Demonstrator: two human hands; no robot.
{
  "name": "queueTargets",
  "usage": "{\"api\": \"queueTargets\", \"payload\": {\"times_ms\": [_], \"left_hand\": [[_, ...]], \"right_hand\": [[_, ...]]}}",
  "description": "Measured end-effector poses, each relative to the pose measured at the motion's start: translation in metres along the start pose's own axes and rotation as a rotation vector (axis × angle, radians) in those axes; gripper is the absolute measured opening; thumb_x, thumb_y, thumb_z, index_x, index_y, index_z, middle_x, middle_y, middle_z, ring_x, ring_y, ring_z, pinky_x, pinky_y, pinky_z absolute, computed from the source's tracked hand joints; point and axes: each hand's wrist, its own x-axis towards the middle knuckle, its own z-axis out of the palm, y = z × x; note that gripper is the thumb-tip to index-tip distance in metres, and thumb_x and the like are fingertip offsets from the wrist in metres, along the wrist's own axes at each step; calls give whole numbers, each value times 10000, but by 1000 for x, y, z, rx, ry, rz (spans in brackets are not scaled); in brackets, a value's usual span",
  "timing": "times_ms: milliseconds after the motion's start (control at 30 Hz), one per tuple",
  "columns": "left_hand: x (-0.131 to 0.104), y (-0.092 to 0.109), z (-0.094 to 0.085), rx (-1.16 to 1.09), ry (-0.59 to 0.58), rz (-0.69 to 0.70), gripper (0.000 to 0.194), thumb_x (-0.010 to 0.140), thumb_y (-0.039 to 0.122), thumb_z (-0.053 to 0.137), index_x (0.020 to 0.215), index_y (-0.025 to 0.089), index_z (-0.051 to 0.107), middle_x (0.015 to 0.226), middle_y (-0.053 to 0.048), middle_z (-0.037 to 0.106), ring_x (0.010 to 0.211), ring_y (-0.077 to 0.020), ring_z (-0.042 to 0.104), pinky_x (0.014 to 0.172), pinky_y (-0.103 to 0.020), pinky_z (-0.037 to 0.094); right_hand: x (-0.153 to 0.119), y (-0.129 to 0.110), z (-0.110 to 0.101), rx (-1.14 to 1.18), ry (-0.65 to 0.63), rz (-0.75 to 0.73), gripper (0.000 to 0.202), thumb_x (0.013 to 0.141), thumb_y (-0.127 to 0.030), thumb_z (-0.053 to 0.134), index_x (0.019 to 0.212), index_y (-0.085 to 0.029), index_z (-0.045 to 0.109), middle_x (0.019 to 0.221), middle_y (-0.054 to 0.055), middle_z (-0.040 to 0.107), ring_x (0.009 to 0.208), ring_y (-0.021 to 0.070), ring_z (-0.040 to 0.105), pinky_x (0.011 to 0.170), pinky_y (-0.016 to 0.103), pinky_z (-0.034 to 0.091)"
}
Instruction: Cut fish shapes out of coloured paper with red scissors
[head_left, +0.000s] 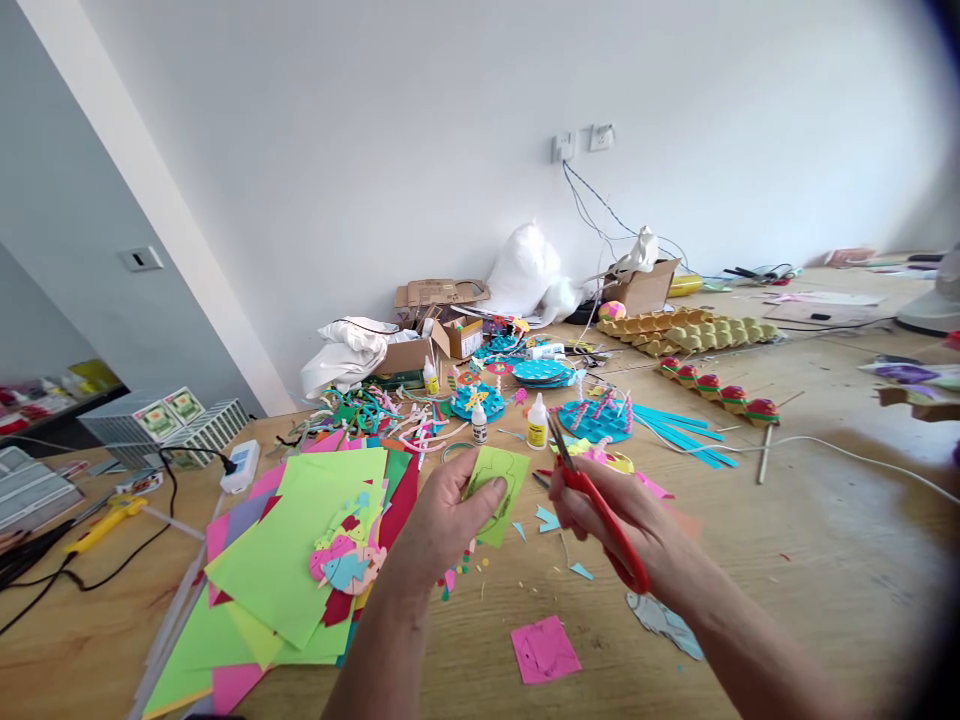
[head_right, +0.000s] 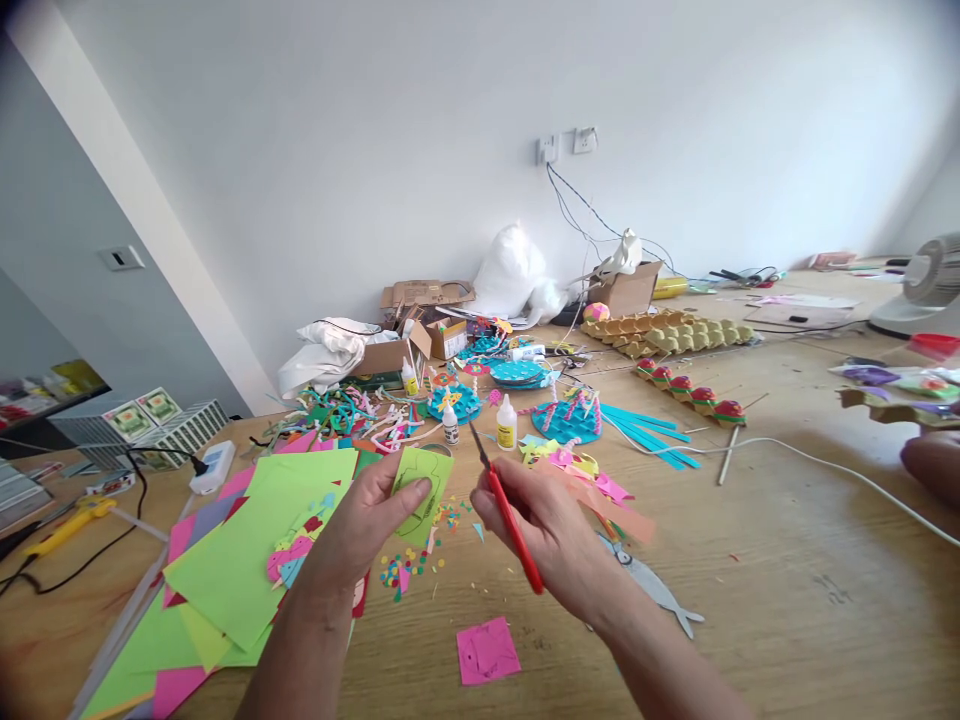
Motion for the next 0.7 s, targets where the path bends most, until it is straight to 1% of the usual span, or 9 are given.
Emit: {"api": "queueTargets", "payload": {"times_ms": [67,133,233,300,400,467,567,700], "left_hand": [[-2,0,-3,-17,-18,-12,199,766,365,582,810,171,574,661,28,465,612,-111,459,581,-221,400],[-3,0,-3,-34,-36,-20,179,768,350,579,812,176,574,663,34,465,587,-98,446,552,-209,389],[-3,-2,-1,-41,-41,-33,154,770,325,573,807,176,575,649,46,462,544,-76,408,508,-190,360],[-2,-3,0,-34,-65,-16,130,771,299,571,797,172,575,650,45,480,557,-76,428,526,-188,369],[2,-5,2,-44,-110,30,80,772,246,572,801,172,576,677,37,532,637,-90,513,616,-200,411],[3,-6,2,-72,-111,43,80,767,234,578,822,176,583,707,27,574,679,-105,562,660,-217,435],[3,-5,4,-121,-109,26,102,758,250,597,832,181,588,754,12,621,692,-121,610,677,-241,466],[2,-4,5,-158,-102,-13,112,740,257,618,818,186,580,764,13,634,669,-121,632,665,-246,477]], "right_hand": [[-9,2,-9,-147,-93,32,343,904,-445,371,684,-194,451,611,-13,447,549,122,406,484,233,325],[-16,2,-16,-265,-158,69,360,921,-417,340,658,-193,444,599,-11,445,534,119,390,465,228,298],[-24,-1,-21,-376,-222,98,359,910,-396,377,622,-193,445,569,-10,455,518,120,401,455,227,283],[-25,-5,-22,-417,-251,96,359,903,-399,399,612,-194,454,557,-7,474,514,123,418,454,228,282],[-26,-9,-21,-452,-279,95,367,907,-413,402,618,-196,468,546,-6,498,499,120,425,450,230,274],[-27,-9,-22,-459,-277,102,368,905,-417,414,619,-194,473,544,-8,505,489,115,421,445,229,265],[-28,-8,-22,-439,-263,110,364,899,-414,439,613,-192,474,541,-12,507,481,109,417,438,227,254],[-27,-5,-21,-430,-251,95,347,885,-402,479,608,-193,475,539,-19,505,479,109,423,439,228,257]]}}
